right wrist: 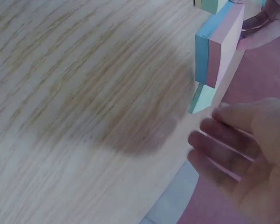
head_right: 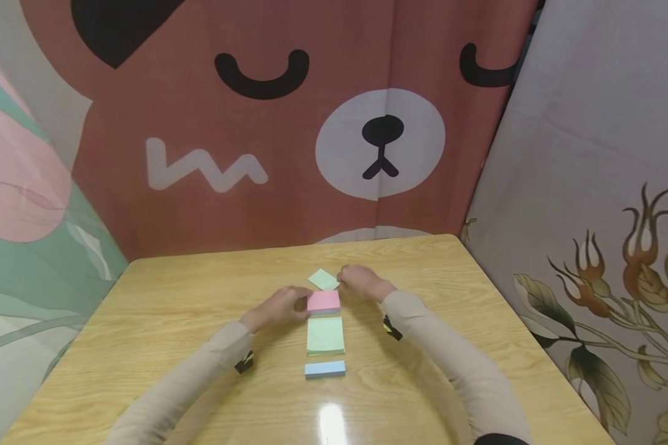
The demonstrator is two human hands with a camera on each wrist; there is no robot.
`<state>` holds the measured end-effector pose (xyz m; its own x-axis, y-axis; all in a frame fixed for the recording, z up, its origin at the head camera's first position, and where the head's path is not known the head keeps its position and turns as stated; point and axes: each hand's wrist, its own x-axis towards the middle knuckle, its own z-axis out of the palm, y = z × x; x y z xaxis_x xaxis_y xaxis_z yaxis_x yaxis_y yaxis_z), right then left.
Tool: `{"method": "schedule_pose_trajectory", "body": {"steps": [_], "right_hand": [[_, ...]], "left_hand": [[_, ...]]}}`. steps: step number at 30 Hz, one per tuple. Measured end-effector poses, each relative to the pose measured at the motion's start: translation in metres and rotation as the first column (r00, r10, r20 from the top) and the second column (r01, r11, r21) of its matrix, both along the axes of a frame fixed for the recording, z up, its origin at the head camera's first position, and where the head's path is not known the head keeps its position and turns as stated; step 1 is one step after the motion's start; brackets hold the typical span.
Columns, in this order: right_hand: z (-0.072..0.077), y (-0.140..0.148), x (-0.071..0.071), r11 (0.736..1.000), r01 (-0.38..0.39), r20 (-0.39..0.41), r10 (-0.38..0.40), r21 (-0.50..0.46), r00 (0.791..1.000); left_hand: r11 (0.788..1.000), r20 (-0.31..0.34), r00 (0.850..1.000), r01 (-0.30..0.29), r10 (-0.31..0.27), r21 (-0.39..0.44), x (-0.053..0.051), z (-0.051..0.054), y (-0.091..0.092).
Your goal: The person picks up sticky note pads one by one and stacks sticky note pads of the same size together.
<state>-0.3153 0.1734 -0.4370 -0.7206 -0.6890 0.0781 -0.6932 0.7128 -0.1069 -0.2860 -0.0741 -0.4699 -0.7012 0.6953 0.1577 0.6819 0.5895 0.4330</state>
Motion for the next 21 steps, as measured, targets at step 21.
{"method": "schedule_pose_trajectory", "body": {"steps": [21], "right_hand": [[-0.02, -0.025, -0.018, 0.958, 0.284, 0.041, -0.283, -0.04, 0.958]], "left_hand": [[1.0, -0.043, 0.999, 0.025, -0.024, 0.012, -0.003, -0.004, -0.001]]}}
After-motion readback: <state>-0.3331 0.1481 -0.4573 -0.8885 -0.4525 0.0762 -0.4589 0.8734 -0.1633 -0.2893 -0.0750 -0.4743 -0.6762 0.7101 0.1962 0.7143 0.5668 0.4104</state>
